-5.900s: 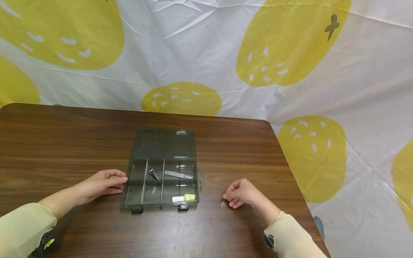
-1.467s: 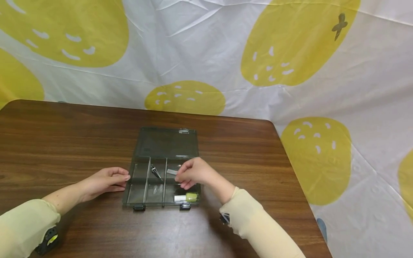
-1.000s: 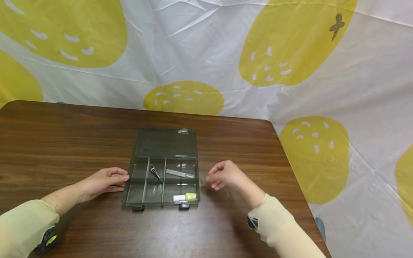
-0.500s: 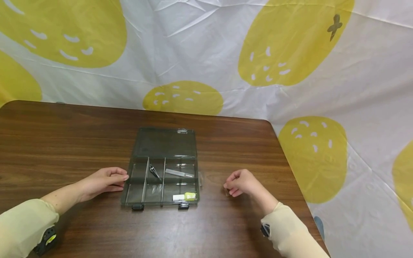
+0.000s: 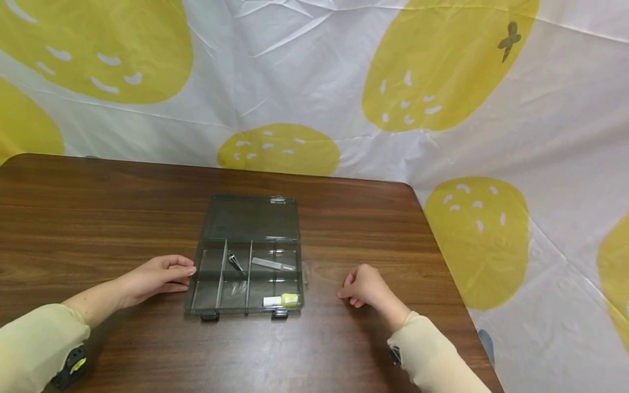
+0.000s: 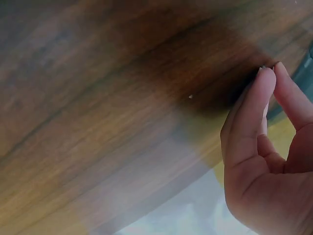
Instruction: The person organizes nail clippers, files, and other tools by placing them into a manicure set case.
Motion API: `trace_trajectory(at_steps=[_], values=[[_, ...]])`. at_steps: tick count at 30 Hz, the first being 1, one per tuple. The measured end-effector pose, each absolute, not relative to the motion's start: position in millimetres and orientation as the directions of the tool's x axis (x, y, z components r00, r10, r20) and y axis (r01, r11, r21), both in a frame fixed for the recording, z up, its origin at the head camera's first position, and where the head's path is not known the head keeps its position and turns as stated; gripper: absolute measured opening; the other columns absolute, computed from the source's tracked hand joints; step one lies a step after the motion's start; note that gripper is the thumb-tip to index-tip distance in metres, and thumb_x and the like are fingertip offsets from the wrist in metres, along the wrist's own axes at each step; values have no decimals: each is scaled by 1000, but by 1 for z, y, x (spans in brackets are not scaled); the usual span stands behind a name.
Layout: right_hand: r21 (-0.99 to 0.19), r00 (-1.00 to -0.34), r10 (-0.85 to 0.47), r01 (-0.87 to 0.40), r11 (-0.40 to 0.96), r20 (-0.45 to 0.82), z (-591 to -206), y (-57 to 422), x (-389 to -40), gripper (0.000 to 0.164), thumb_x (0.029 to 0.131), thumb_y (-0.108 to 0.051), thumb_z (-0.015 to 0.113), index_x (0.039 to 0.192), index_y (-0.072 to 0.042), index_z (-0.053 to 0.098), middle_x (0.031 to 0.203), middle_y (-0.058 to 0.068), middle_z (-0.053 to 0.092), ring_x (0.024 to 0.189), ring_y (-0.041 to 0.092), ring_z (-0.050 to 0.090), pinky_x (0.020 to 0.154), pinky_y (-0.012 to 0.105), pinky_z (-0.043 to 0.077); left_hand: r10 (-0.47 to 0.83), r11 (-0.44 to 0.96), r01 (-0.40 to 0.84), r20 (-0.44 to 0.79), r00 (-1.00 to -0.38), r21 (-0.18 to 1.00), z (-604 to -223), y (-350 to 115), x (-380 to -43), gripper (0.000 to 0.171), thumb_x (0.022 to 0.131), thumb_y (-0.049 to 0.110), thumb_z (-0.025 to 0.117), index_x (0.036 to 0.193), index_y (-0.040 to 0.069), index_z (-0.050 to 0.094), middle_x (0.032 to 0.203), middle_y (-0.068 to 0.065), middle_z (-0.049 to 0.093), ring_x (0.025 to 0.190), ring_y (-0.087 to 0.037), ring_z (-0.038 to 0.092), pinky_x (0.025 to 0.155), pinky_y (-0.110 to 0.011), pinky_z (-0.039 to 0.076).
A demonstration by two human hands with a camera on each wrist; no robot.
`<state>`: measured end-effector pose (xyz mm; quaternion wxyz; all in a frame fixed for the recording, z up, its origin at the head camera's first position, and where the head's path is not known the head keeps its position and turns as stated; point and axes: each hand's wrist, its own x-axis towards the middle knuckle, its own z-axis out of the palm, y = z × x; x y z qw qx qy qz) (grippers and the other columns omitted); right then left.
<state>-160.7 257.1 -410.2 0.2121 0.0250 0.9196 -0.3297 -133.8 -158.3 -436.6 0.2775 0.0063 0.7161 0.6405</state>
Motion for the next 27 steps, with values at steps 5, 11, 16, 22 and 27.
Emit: trace_trajectory(at_steps=[5,11,16,22,27], values=[[-583,-904,-111,168,795,-412,-408,255,-161,14,73,-4,72,66,-2,60,51,0,54,45,8,53,46,25,53,363,174,-345,-386,-848,922,-438,-158,-134,47,94,18,54,124,-15,38,96,-1,60,86,-8,58,83,-24,54],[-603,-896,-118,186,776,-428,-403,259,-163,5,75,1,60,71,3,63,55,2,57,48,10,56,49,27,55,361,169,-347,-385,-849,923,-437,-158,-134,47,94,18,54,124,-14,38,95,0,59,85,-8,58,81,-23,54],[-646,-869,-151,223,730,-470,-401,263,-166,9,77,3,58,79,10,64,59,2,60,51,9,57,52,27,56,365,173,-348,-388,-846,922,-439,-159,-135,46,94,19,54,123,-13,39,96,0,59,86,-9,58,83,-24,54],[-699,-841,-187,274,661,-507,-400,264,-171,16,78,3,59,88,14,64,64,2,62,54,9,58,55,28,57,369,177,-346,-388,-845,921,-440,-159,-136,44,94,18,53,123,-13,39,97,-1,59,87,-10,58,84,-26,54],[-719,-824,-218,291,631,-524,-395,261,-174,21,80,1,58,94,14,64,69,3,64,57,9,60,59,27,58,370,179,-345,-388,-844,921,-440,-160,-135,46,94,18,53,123,-13,38,98,-2,59,87,-10,58,84,-26,54]])
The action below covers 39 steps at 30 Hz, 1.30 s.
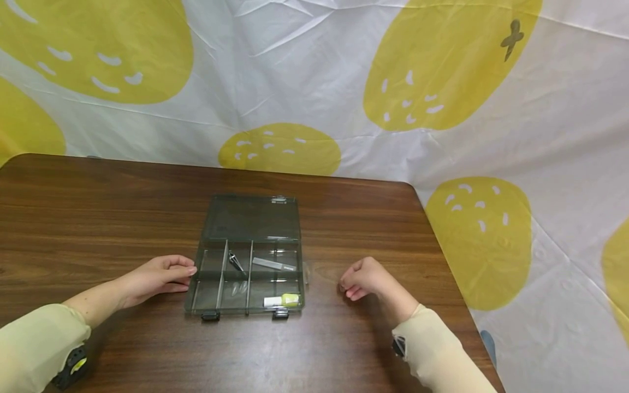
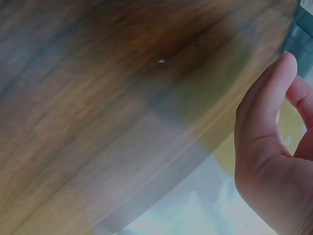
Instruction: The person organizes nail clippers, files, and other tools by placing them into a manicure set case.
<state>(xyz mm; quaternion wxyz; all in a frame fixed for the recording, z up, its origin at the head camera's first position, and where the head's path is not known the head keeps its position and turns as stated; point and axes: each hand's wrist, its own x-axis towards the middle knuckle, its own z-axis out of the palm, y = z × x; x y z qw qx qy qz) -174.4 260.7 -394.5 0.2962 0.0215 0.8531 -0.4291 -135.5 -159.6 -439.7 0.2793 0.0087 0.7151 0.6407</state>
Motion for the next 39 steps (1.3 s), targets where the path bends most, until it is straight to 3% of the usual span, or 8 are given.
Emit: trace_trajectory(at_steps=[21,39], values=[[-765,-802,-310,258,590,-510,-375,228,-175,27,79,0,55,98,18,60,67,3,63,56,8,59,57,25,57,371,166,-350,-387,-844,922,-440,-160,-136,43,94,18,54,121,-12,40,95,0,59,86,-9,58,84,-25,54],[-749,-788,-356,189,635,-501,-361,186,-182,21,81,0,58,95,14,64,65,4,63,54,9,59,57,27,57,374,152,-338,-371,-850,929,-440,-159,-137,43,94,17,54,121,-13,40,95,0,58,86,-9,57,84,-26,54]])
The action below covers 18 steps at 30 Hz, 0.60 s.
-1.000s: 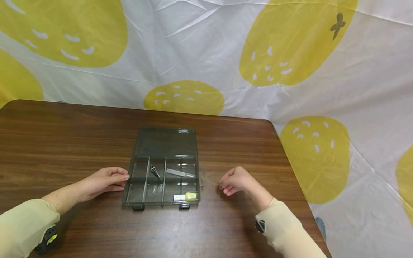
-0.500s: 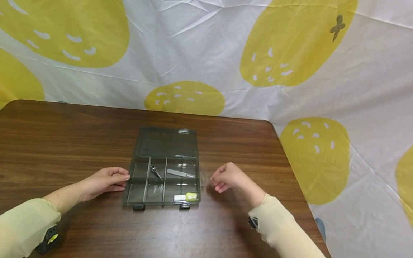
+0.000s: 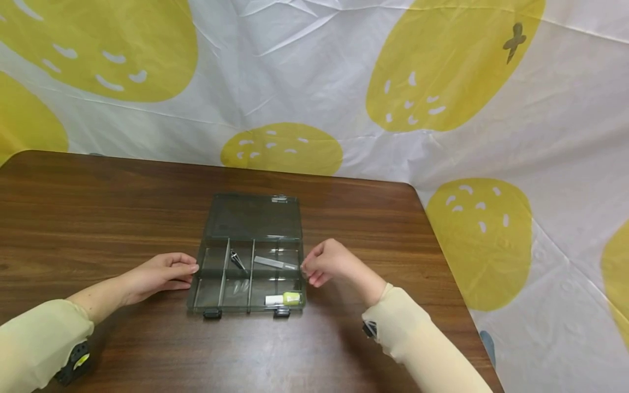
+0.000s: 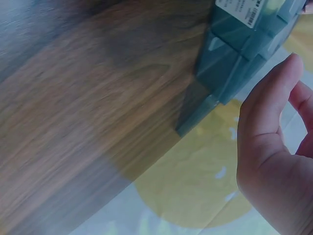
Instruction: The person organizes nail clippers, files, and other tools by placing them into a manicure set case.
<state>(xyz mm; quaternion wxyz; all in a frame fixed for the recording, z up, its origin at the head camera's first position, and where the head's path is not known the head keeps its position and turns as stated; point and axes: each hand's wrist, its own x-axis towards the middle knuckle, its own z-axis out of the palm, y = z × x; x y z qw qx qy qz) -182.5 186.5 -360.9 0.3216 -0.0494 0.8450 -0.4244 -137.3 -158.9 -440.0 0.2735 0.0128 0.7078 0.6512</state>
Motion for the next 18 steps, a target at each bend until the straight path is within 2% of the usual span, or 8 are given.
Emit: trace_trajectory(at_steps=[18], values=[[-746,-758,-410,149,648,-508,-360,144,-181,17,82,1,56,90,11,67,60,2,60,50,8,57,53,24,56,379,146,-337,-367,-850,930,-440,-159,-137,44,94,17,53,122,-14,39,95,1,59,86,-9,57,84,-25,54]])
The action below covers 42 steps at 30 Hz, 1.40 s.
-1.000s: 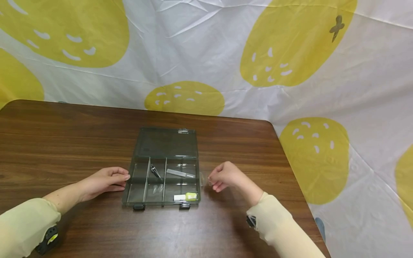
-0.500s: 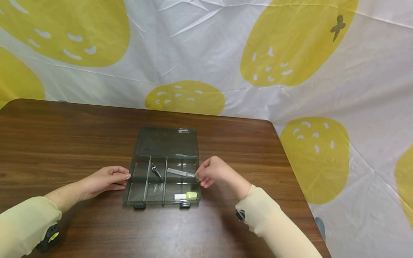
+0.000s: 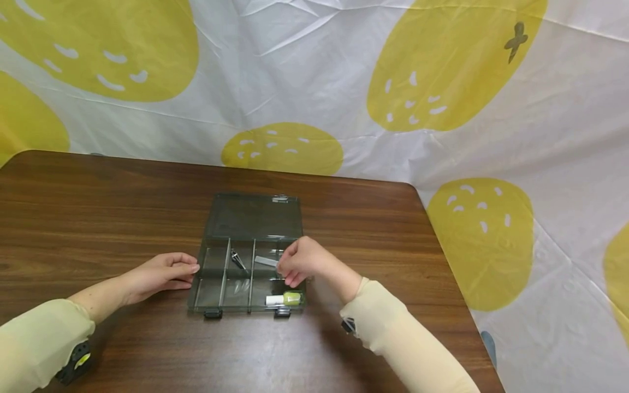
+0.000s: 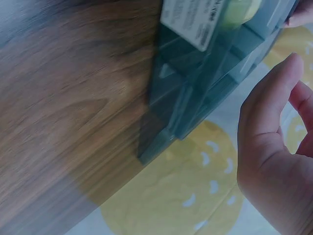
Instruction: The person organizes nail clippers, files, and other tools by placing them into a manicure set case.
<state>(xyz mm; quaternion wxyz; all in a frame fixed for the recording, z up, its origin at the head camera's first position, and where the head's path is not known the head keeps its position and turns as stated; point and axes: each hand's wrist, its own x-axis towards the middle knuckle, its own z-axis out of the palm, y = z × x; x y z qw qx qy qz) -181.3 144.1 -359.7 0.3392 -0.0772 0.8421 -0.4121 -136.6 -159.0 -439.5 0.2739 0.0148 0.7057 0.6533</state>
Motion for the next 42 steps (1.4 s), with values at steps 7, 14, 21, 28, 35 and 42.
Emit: trace_trajectory(at_steps=[7,14,21,28,35,42], values=[[-747,-738,-436,138,651,-515,-360,125,-177,15,83,2,55,87,8,68,58,3,60,49,9,58,53,25,56,379,154,-336,-369,-849,929,-439,-159,-137,44,95,17,53,122,-14,39,96,0,58,86,-9,57,84,-26,54],[-762,-722,-469,125,635,-509,-359,110,-174,15,84,2,55,88,10,68,57,2,58,48,9,58,51,24,55,381,148,-333,-364,-850,931,-439,-159,-136,42,94,17,53,121,-14,40,95,1,58,86,-9,57,83,-26,54],[-776,-720,-481,129,617,-501,-361,99,-171,15,83,2,56,88,9,68,57,2,59,47,8,57,50,24,55,381,144,-332,-362,-851,932,-439,-158,-136,43,94,16,53,121,-14,40,95,1,58,85,-9,57,84,-26,54],[-767,-718,-478,120,631,-506,-362,91,-168,13,84,2,57,86,8,68,57,3,58,47,8,57,50,24,55,382,155,-333,-367,-848,930,-438,-157,-136,44,94,17,53,122,-14,40,96,0,58,86,-9,57,84,-26,54],[-757,-703,-490,104,645,-515,-365,87,-167,14,84,2,57,88,9,69,55,1,57,46,7,56,51,24,56,384,153,-334,-367,-847,930,-438,-156,-135,44,94,17,53,122,-14,39,96,0,58,86,-9,57,83,-27,54],[-756,-704,-488,106,646,-516,-368,88,-165,14,84,3,57,88,9,69,55,2,57,46,8,56,49,23,55,382,151,-335,-368,-848,930,-437,-156,-134,43,94,17,53,121,-14,39,95,0,59,85,-9,57,83,-26,54]])
